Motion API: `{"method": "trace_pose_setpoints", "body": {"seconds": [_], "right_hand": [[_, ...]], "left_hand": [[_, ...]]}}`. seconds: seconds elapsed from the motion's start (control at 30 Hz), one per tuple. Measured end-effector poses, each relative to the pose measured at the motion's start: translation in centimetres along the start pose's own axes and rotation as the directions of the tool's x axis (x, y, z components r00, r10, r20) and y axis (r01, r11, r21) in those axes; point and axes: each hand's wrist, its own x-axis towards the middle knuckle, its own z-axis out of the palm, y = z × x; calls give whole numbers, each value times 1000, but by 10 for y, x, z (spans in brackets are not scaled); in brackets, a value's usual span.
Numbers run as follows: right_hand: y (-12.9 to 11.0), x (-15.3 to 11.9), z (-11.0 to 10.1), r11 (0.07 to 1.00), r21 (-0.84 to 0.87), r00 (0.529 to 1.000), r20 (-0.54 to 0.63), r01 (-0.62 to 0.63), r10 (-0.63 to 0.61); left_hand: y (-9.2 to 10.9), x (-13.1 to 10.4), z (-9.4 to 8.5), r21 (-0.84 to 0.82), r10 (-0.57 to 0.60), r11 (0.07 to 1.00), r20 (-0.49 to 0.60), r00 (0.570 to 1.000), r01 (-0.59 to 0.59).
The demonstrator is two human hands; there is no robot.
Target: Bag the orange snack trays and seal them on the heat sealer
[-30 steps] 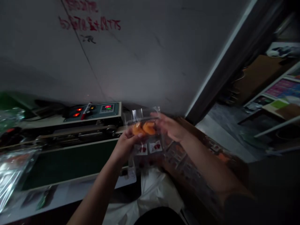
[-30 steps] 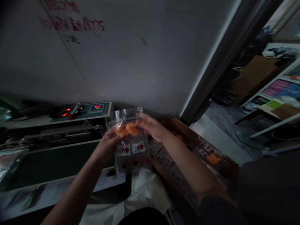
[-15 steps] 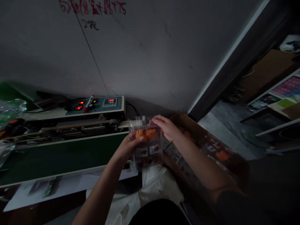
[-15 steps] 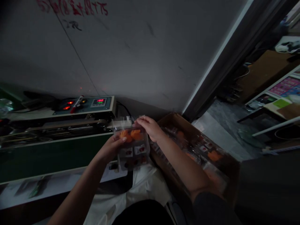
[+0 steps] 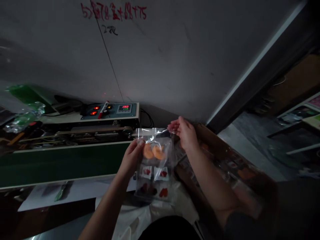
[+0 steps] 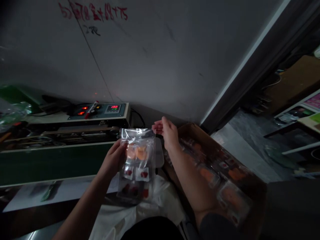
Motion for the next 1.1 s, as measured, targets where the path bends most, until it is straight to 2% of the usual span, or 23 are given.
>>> {"method": "trace_pose_setpoints", "body": {"seconds": [0.03, 0.07, 0.13, 0.17, 0.27, 0.37, 0.43, 0.57, 0.6, 0.67, 0.7, 0.77, 0.87, 0.9, 0.93, 0.97, 1.0, 1.03, 1.07, 1.1], "right_hand": [[7, 0, -4, 999, 38, 999, -30, 14, -13], [12, 0, -9, 999, 48, 1000, -6, 17, -17], [19, -2, -18, 1000, -25, 982, 186, 9, -4], [19, -2, -22, 995, -100, 950, 313, 24, 8], [10, 6, -30, 930, -313, 784, 620, 196, 43], [-7, 18, -28, 845, -413, 630, 767, 340, 121], [-16, 24, -24, 817, -430, 573, 805, 384, 155], [-23, 27, -16, 813, -439, 554, 814, 384, 178], [-23, 26, -15, 811, -444, 519, 828, 380, 210], [-23, 25, -16, 797, -462, 420, 859, 389, 293], [-24, 25, -18, 783, -474, 389, 863, 402, 323], [-27, 26, -20, 744, -510, 375, 852, 432, 365], [-29, 30, -23, 719, -535, 396, 837, 444, 379], [-28, 31, -24, 733, -523, 440, 833, 434, 334], [-26, 32, -25, 758, -504, 537, 808, 415, 243], [-22, 31, -26, 790, -477, 680, 725, 384, 108], [-17, 28, -27, 830, -442, 827, 561, 341, -41], [-11, 24, -29, 874, -392, 929, 336, 287, -154], [-5, 17, -30, 919, -322, 973, 123, 228, -198], [3, 8, -32, 957, -238, 986, -6, 163, -169]], "left_hand": [[0, 0, -2, -3, -30, 1000, -16, 999, 30], [0, 1, -5, -4, -57, 998, -29, 998, 57], [-1, 2, -11, 0, -89, 996, -35, 995, 89], [-2, 4, -14, 6, -92, 996, -29, 995, 92], [-3, 6, -21, 46, -87, 995, -7, 996, 87], [1, 4, -21, 88, -110, 990, 24, 994, 107], [4, 1, -19, 84, -133, 988, 49, 990, 129], [4, -3, -20, 70, -166, 984, 41, 985, 163], [4, -4, -22, 74, -170, 983, 29, 985, 167], [3, -4, -26, 92, -179, 980, 13, 984, 177], [3, -4, -29, 103, -182, 978, 12, 983, 180], [4, -3, -33, 116, -184, 977, 26, 983, 180], [6, -3, -34, 144, -199, 972, 73, 977, 187], [7, -3, -34, 161, -194, 970, 68, 979, 181], [7, -3, -33, 177, -174, 971, 55, 983, 162], [6, -3, -33, 189, -138, 973, 31, 990, 130], [5, -3, -33, 195, -85, 977, 3, 996, 83], [3, -3, -33, 196, -31, 980, -23, 999, 35], [1, -3, -34, 192, 11, 981, -47, 999, -1], [-3, -2, -35, 186, 36, 982, -74, 997, -21]]}}
